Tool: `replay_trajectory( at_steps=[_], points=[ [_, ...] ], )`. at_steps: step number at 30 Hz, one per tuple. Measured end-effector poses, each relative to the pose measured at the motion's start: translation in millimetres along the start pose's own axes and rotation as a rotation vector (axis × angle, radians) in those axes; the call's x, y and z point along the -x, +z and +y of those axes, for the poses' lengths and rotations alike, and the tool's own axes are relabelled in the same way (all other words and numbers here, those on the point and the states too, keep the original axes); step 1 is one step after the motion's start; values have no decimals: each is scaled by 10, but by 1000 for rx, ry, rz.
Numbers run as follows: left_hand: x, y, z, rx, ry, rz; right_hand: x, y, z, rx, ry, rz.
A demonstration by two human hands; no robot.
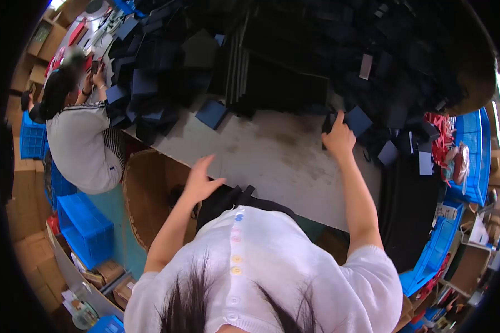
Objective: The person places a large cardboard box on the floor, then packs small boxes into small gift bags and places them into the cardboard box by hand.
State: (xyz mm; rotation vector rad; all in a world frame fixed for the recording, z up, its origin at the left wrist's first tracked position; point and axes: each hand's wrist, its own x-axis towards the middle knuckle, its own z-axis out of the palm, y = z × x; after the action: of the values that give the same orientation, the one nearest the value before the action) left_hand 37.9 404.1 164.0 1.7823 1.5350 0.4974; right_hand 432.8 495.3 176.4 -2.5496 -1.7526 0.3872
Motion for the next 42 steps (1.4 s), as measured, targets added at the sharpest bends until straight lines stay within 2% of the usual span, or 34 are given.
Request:
replay_trajectory(
  at_steps=[1,4,6,7,8,10,11,13,14,16,17,18,20,21,22,24,25,26,28,29,30,31,33,34,36,37,39,40,42],
  points=[
    [-86,179,127,143,3,-111,259,-132,-176,-35,-75,-50],
    [-381,726,507,346,118,-188,947,-356,-738,-178,-304,-234],
    [-474,827,641,372,169,-189,1144,-222,-853,-372,-648,-157],
    [-504,838,655,606,170,-201,1182,-277,-876,-361,-702,-136],
    [-527,830,657,839,167,-208,1190,-357,-896,-361,-705,-134],
    [-485,703,712,851,97,-203,1184,-454,-940,-722,-752,-114],
    [-441,702,691,968,111,-186,1156,-414,-973,-728,-758,-121],
    [-410,729,647,1087,179,-156,1038,-275,-1038,-1078,-329,-299],
    [-388,734,635,1089,172,-151,994,-222,-1089,-1077,-330,-308],
    [-355,679,678,1255,190,-213,910,-107,-1227,-1012,-135,-297],
    [-335,664,645,1257,183,-205,892,-16,-1251,-818,-186,-240],
    [-336,636,600,1257,190,-180,899,53,-1276,-816,-192,-248],
    [-391,588,560,1257,199,-143,902,178,-1337,-747,-428,285],
    [-412,562,561,1178,287,-120,915,244,-1390,-961,-391,128],
    [-405,547,570,1097,369,-98,921,239,-1368,-960,-396,116],
    [-412,496,591,1064,352,-78,895,123,-1268,-1506,237,-1051],
    [-456,428,569,857,446,-64,877,178,-1219,-1396,-39,-953],
    [-497,372,532,651,533,-50,720,365,-1024,-1382,-5,-887],
    [-748,375,167,290,377,172,541,270,-850,-807,-132,-276],
    [-960,452,-144,105,278,290,531,188,-795,-473,-164,-60],
    [-1144,414,-293,-9,53,366,528,103,-736,-132,-191,148],
    [-1367,408,-449,-240,34,472,456,158,-629,-204,-171,173],
    [-1699,299,-560,-504,4,448,434,109,-618,-302,-99,121],
    [-1778,239,-561,-487,17,444,448,80,-600,-409,-33,60],
    [-1884,95,-552,-438,-204,118,451,54,-533,-418,-27,105],
    [-1837,41,-551,-433,-198,115,442,52,-487,-513,40,53],
    [-1547,-14,-548,-91,-23,299,491,27,-445,-623,140,-9],
    [-1376,-1,-525,-97,-22,283,505,59,-413,-627,156,-14],
    [-993,28,-501,571,112,312,487,121,-365,-905,271,-132]
  ],
)
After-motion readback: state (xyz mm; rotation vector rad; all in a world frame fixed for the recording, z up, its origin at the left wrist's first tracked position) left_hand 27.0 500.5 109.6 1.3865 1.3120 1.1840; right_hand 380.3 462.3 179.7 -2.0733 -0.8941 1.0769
